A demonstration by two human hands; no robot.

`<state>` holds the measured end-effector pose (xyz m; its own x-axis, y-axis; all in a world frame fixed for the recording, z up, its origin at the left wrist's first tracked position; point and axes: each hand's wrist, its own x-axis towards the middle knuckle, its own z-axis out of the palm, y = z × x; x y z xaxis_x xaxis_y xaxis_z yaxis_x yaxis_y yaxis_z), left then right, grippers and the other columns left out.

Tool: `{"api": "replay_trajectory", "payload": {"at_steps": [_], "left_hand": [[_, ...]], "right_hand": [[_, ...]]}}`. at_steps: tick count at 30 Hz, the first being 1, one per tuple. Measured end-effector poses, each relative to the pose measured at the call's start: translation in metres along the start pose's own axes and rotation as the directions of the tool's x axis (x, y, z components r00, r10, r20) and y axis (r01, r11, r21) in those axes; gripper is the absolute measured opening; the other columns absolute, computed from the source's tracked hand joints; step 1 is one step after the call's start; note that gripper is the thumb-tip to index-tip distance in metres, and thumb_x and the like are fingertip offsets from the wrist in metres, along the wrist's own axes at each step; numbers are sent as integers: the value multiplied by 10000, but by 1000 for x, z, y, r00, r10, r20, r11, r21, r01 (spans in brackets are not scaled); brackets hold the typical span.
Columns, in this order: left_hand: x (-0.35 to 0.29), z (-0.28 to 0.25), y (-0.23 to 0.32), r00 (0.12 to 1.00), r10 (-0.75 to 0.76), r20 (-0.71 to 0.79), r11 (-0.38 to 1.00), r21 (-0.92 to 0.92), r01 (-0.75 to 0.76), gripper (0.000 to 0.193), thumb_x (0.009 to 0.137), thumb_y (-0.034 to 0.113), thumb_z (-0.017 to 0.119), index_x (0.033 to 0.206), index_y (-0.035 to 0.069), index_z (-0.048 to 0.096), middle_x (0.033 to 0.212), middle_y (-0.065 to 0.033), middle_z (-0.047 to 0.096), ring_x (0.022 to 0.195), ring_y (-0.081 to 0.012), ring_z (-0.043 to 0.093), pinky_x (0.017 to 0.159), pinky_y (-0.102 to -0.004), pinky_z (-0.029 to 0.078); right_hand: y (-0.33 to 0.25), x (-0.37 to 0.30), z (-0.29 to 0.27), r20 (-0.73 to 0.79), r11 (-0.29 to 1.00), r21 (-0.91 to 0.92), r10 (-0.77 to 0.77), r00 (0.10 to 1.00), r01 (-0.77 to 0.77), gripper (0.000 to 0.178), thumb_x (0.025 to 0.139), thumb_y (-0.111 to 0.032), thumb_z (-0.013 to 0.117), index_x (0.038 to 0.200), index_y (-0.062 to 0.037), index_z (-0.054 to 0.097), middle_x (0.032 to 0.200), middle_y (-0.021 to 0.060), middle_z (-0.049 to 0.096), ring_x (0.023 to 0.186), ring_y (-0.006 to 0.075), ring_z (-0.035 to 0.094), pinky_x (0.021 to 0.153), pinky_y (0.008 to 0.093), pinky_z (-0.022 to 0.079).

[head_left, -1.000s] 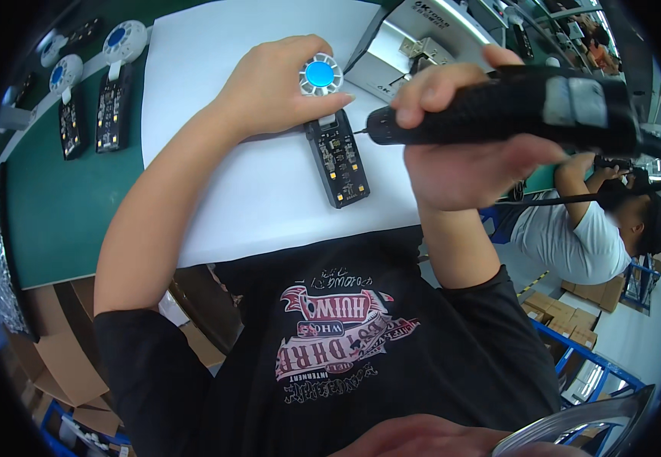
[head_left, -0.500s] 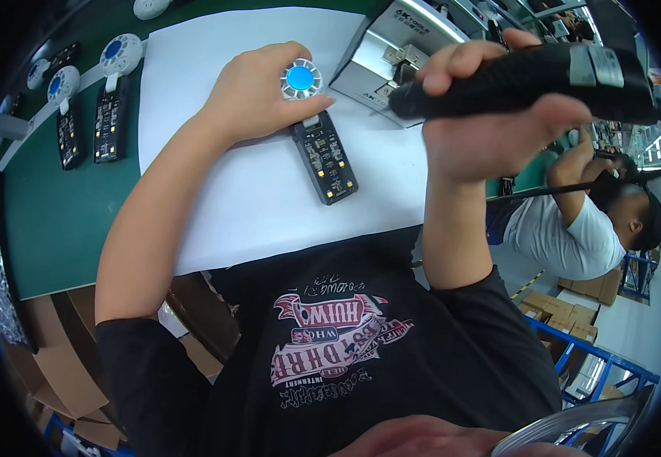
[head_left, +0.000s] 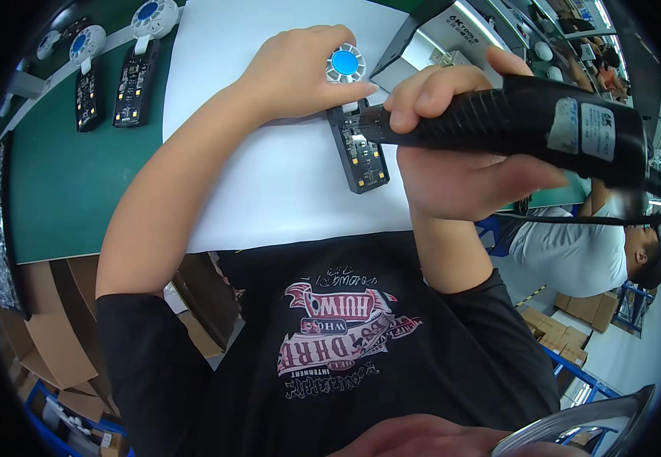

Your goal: Assembling electronic components by using an electric screwdriver to secure screws into the back of remote controls.

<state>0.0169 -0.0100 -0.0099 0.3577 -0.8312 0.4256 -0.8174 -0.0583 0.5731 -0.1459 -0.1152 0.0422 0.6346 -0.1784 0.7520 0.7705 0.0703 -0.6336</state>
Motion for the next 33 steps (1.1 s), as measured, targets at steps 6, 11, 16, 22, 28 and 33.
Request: {"api": "replay_trajectory", "payload": {"at_steps": [6,11,16,22,28,33], "left_hand": [[0,0,1,1000,12,-14,1000,23,-11,581,768,551,765,1043,45,687,958,-157,716,886,-359,692,775,-431,549],[4,-2,3,998,-36,49,999,32,35,524,753,443,771,1107,73,663,994,-173,706,913,-387,676,782,-446,531],[5,0,2,999,-7,40,998,56,5,558,767,520,759,1056,49,678,976,-167,713,901,-375,687,778,-440,544],[2,-1,-4,1000,16,3,998,54,-16,587,781,557,751,1040,33,687,978,-165,716,907,-367,693,782,-428,552],[-1,-2,-1,999,-32,28,996,88,30,564,796,529,762,1089,57,663,972,-162,708,899,-349,690,788,-414,544],[1,-4,5,990,-124,68,985,129,114,609,800,571,747,1108,52,673,1001,-159,718,933,-324,705,811,-403,559]], "right_hand": [[0,3,-2,26,1000,-14,-21,999,21,1056,864,-885,301,1495,-39,342,977,133,652,752,234,626,689,391,511],[4,4,-6,33,999,-15,-30,999,30,1038,866,-883,301,1478,-49,380,978,134,655,749,234,632,679,386,511],[8,2,-6,53,999,16,-33,998,32,1013,868,-881,315,1442,-51,412,966,134,656,741,231,632,669,379,508],[-1,1,-4,-23,999,40,-24,999,24,979,881,-861,350,1411,-39,395,962,153,667,737,247,648,691,383,521],[-39,31,-32,-225,893,-409,-298,928,187,938,868,-819,449,1353,-18,387,812,108,648,631,176,649,587,268,542],[-34,31,-41,-253,750,-650,-368,895,125,879,914,-796,413,1335,-25,400,822,134,673,647,213,669,598,314,567]]}}
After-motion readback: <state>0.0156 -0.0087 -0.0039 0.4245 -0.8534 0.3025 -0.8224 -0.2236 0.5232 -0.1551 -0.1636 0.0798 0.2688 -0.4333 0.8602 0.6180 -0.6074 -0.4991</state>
